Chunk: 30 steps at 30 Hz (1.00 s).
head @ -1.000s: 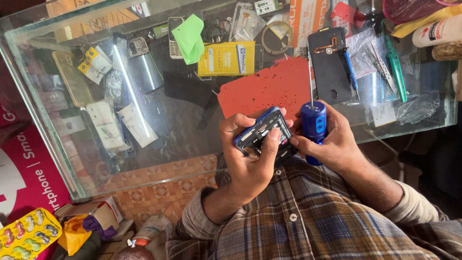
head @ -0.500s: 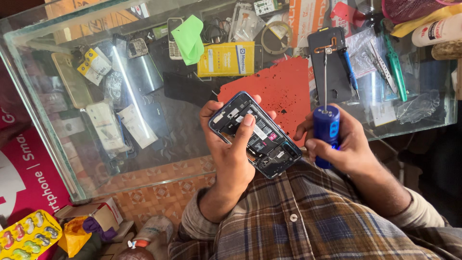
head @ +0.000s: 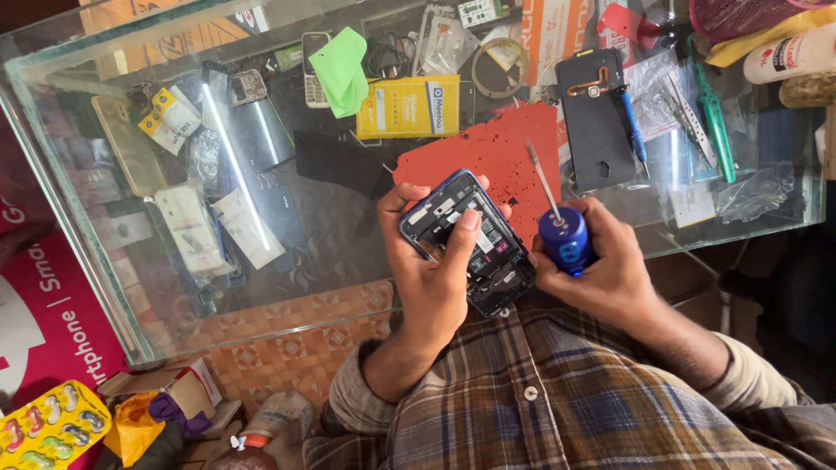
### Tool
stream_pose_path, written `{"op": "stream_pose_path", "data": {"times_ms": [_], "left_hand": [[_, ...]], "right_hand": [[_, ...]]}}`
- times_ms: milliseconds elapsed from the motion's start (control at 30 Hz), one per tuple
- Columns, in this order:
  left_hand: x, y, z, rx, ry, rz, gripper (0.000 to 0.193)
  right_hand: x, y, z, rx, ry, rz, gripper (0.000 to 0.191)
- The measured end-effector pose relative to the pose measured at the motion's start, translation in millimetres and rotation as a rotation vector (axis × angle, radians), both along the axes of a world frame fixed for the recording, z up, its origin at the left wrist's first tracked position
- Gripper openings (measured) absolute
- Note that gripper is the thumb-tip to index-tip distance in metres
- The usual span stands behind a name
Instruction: The person holds an opened smartphone on their lap and uses a blue-handled screwdriver to unscrew screws from its internal frame, repositioning the phone repeatedly to reach different screws. They then pick up a red and white adhesive bottle and apply glue along the phone's edge before handling the bottle again.
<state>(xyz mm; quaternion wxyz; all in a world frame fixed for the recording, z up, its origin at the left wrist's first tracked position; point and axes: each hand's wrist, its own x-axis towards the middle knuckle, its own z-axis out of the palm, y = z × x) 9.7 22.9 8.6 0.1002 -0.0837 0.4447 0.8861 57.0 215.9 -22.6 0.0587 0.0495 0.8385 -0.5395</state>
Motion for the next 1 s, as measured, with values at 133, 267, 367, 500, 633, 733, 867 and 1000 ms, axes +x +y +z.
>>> {"op": "stream_pose_path", "data": {"times_ms": [133, 267, 367, 500, 633, 733, 867, 1000], "left_hand": [[0.3, -0.7, -3.0, -0.04, 0.004, -0.049, 0.045], [1.0, -4.2, -5.9, -0.057, -0.029, -0.056, 0.042], [0.2, -4.8, -10.6, -0.055, -0.029, -0.037, 0.041], [-0.6, -2.0, -16.4, -0.152, 0.037, 0.037, 0.039], [2.4, -3.5, -14.1, -0.107, 0.038, 0.001, 0.034], [2.1, -3.4, -12.5, -0.082, 0.034, -0.021, 0.033], [3.7, -3.6, -12.2, -0.097, 0.088, -0.039, 0.032], [5.6, -2.8, -14.1, -0.211, 0.178, -0.041, 0.031]], "right_hand": [[-0.6, 2.3, 4.8, 0.085, 0.069, 0.061, 0.046], [3.0, 14.2, 12.2, 0.116, 0.029, 0.195, 0.052], [8.7, 14.7, 12.8, 0.257, 0.174, 0.262, 0.058], [15.1, 17.2, 12.6, 0.41, 0.22, 0.295, 0.063], [20.7, 15.7, 9.2, 0.397, 0.24, 0.284, 0.062], [23.8, 12.5, 4.2, 0.377, 0.223, 0.254, 0.061], [28.3, 10.4, -0.4, 0.385, 0.175, 0.226, 0.06], [32.7, 10.6, -3.2, 0.361, 0.174, 0.2, 0.059]]}}
